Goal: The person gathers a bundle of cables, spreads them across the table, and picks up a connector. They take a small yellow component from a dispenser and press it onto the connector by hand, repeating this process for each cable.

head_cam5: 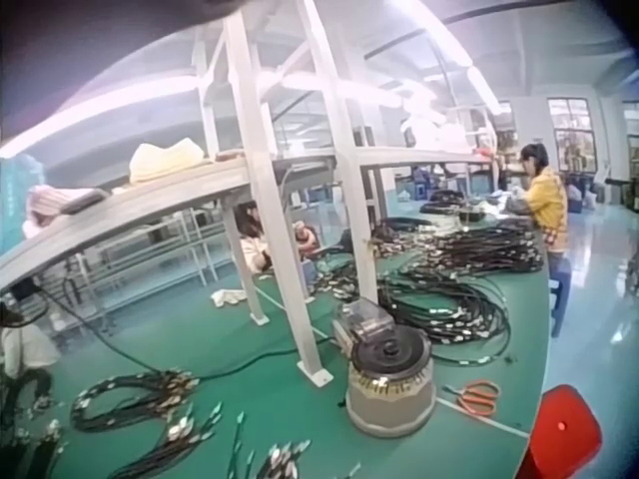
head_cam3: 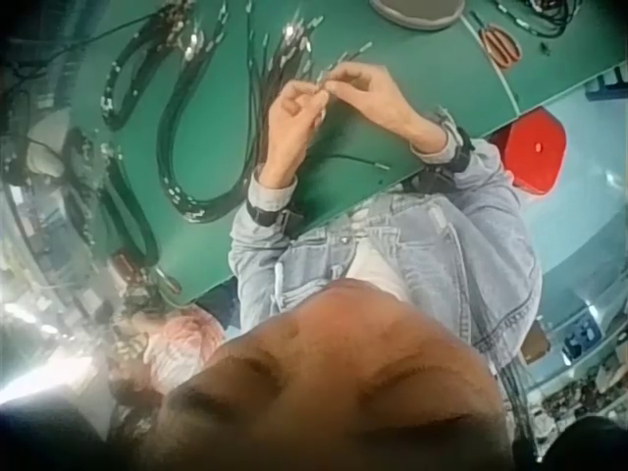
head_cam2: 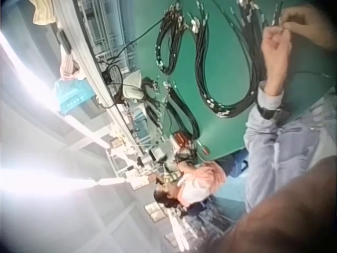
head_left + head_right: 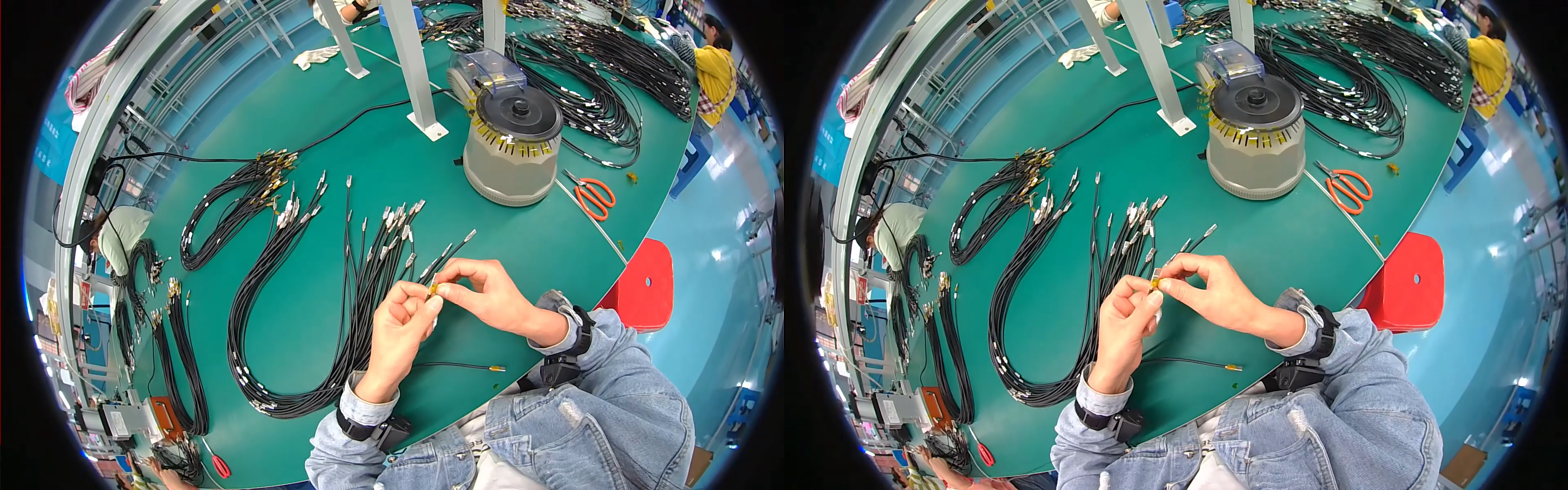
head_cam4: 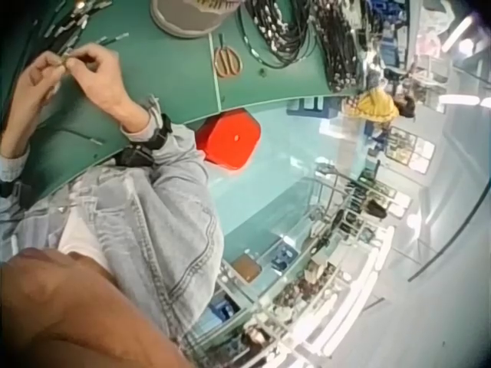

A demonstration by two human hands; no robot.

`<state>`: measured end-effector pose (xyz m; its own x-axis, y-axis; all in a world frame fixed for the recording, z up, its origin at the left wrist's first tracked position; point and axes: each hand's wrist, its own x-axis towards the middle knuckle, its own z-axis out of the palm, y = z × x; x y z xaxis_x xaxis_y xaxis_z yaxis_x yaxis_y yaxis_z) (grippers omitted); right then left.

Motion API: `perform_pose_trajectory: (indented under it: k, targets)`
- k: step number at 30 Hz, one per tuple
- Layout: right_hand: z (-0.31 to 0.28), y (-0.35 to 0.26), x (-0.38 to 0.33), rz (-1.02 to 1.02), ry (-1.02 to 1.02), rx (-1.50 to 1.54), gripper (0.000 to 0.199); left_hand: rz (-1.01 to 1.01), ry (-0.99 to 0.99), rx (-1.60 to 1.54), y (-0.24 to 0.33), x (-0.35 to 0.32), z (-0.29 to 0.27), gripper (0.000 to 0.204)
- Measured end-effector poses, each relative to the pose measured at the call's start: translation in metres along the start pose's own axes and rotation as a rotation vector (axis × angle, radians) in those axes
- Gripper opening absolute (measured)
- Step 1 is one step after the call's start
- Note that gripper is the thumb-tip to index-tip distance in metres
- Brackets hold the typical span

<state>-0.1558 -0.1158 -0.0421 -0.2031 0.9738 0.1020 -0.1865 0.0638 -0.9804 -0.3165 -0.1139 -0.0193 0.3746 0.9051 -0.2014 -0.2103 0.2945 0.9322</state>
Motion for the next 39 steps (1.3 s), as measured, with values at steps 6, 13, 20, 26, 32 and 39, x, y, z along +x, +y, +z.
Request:
perform_pose_trajectory:
  k: [6, 13, 20, 26, 32, 39]
  targets:
    - [0.000, -0.005, 0.001, 0.153, 0.009, -0.020, 0.018, 0.004, 0.089, 0.015, 0.002, -0.002, -0.001, 0.008]
    - [0.002, -0.003, -0.001, 0.079, 0.037, 0.259, 0.019, 0.093, 0.126, 0.068, -0.004, -0.001, 0.000, 0.013]
    - [-0.001, 0.002, 0.000, 0.002, 0.018, 0.071, 0.016, 0.094, 0.104, 0.109, -0.003, -0.003, 0.001, 0.016]
    - [0.000, 0.000, -0.001, -0.030, 0.027, 0.061, 0.015, 0.101, 0.082, 0.152, -0.005, -0.004, 0.002, 0.022]
    - [0.000, -0.001, -0.001, -0.018, 0.027, 0.054, 0.015, 0.110, 0.075, 0.147, -0.008, -0.005, 0.004, 0.026]
    - [0.001, -0.001, -0.001, -0.004, 0.017, 0.075, 0.014, 0.108, 0.064, 0.157, -0.009, -0.006, 0.003, 0.027]
